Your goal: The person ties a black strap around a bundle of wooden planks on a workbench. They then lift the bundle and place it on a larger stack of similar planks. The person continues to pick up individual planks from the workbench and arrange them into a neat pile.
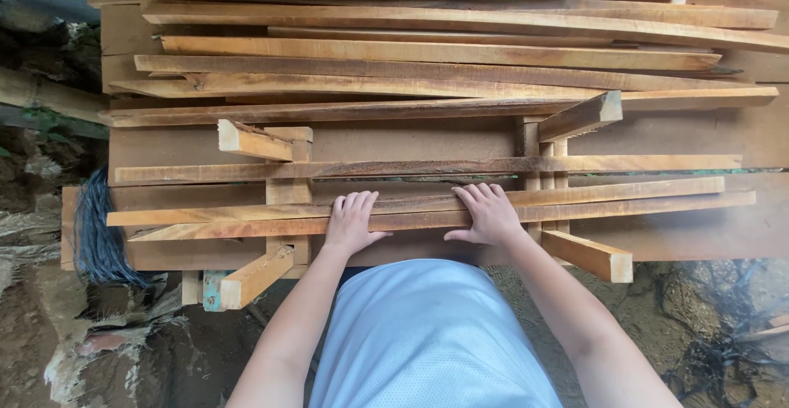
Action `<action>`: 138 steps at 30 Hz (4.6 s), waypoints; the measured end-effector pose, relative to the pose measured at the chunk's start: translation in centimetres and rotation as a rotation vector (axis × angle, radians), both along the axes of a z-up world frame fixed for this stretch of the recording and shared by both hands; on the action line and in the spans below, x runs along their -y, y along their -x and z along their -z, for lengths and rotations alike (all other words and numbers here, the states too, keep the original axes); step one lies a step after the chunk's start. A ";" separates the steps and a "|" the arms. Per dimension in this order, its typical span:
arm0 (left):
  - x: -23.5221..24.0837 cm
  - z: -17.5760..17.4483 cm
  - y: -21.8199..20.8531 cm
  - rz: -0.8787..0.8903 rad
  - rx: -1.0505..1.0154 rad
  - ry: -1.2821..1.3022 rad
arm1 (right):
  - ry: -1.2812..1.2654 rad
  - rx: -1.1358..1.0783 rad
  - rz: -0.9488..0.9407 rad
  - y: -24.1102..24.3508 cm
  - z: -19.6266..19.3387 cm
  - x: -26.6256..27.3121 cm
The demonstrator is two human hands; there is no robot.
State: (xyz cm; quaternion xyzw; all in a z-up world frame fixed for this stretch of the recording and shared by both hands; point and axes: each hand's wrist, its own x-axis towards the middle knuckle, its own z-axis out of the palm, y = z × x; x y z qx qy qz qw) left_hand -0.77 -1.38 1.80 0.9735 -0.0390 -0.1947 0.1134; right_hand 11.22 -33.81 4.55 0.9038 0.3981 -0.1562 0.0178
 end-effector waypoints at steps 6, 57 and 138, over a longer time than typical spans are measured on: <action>-0.7 3.7 0.8 0.092 0.248 -0.008 | -0.251 0.250 0.050 0.9 2.2 0.7; -8.3 -12.6 -19.6 -0.131 0.487 -0.030 | -0.218 0.221 0.253 -18.5 -14.8 -3.7; 1.4 -2.3 2.0 -0.228 0.158 0.029 | -0.399 0.196 0.358 4.6 3.2 -0.4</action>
